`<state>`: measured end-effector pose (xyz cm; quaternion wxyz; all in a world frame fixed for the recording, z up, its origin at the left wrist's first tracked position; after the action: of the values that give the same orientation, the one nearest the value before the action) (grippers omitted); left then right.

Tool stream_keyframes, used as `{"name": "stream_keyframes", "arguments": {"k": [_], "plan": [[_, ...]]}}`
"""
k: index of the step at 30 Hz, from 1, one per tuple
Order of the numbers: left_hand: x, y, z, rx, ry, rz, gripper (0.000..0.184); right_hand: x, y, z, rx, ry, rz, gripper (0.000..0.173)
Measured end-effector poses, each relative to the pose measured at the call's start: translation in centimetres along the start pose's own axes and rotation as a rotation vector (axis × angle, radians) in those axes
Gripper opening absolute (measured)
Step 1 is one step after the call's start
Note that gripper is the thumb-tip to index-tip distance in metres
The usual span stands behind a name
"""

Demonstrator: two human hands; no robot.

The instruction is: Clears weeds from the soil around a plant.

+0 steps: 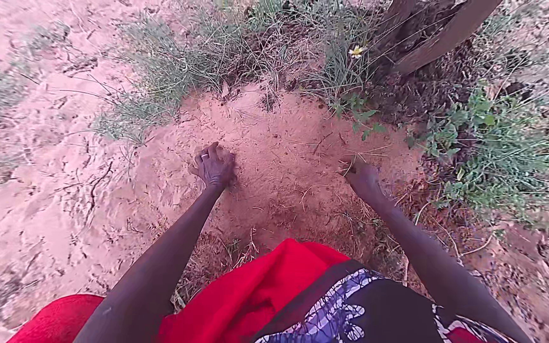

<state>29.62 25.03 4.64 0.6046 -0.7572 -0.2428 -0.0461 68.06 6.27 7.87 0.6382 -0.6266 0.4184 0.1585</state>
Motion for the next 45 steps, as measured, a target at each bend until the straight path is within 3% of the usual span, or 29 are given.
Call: {"name": "stream_keyframes", "arguments": {"k": [5,8,10,14,18,20,27,31,34,36,39,45], "plan": [[0.9,1.7,0.1,0.048,0.037,0.071,0.061,-1.5,0.4,5.6,0.074,-0.01,-0.192,0.043],[0.6,1.7,0.1,0.052,0.028,0.064,0.059,-3.0,-1.7,9.5,0.148,0.039,-0.308,0.048],[0.7,1.7,0.2,0.068,0.035,0.058,0.059,-3.8,-3.9,11.5,0.236,0.061,-0.333,0.041],[0.7,1.8,0.2,0.071,0.032,0.057,0.058,-3.6,-6.9,13.8,0.339,0.146,-0.247,0.039],[0.6,2.0,0.2,0.071,0.038,0.066,0.059,-2.7,-7.0,15.0,0.44,0.102,-0.078,0.034],[0.7,2.1,0.1,0.064,0.038,0.059,0.059,-3.0,-6.9,15.3,0.431,0.114,-0.145,0.027],[0.7,2.1,0.1,0.058,0.027,0.063,0.059,-5.3,-6.1,17.2,0.194,0.176,-0.344,0.035],[0.8,2.1,0.0,0.065,0.027,0.054,0.059,-8.4,-5.3,17.3,0.238,0.011,-0.364,0.034],[0.8,2.2,0.0,0.059,0.024,0.057,0.059,-7.4,-5.7,17.3,0.412,-0.099,-0.183,0.037],[0.9,2.1,0.1,0.066,0.035,0.05,0.059,-5.0,-6.4,18.1,0.569,-0.187,0.182,0.031],[0.8,2.3,0.0,0.071,0.042,0.047,0.058,-2.6,-6.3,18.6,0.601,-0.141,0.594,0.022],[0.8,2.4,0.1,0.096,0.064,0.027,0.057,-2.1,-4.2,11.7,0.593,0.003,0.496,0.014]]}}
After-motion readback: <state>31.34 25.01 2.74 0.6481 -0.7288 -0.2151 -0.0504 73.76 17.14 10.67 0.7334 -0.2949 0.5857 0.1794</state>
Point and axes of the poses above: each hand's wrist, its own z-axis towards the middle knuckle, its own y-axis out of the palm, x = y × z, the point moved 9 cm from there along z, towards the middle knuckle, and after that the axes turned 9 degrees about -y, right-handed, at the moved point
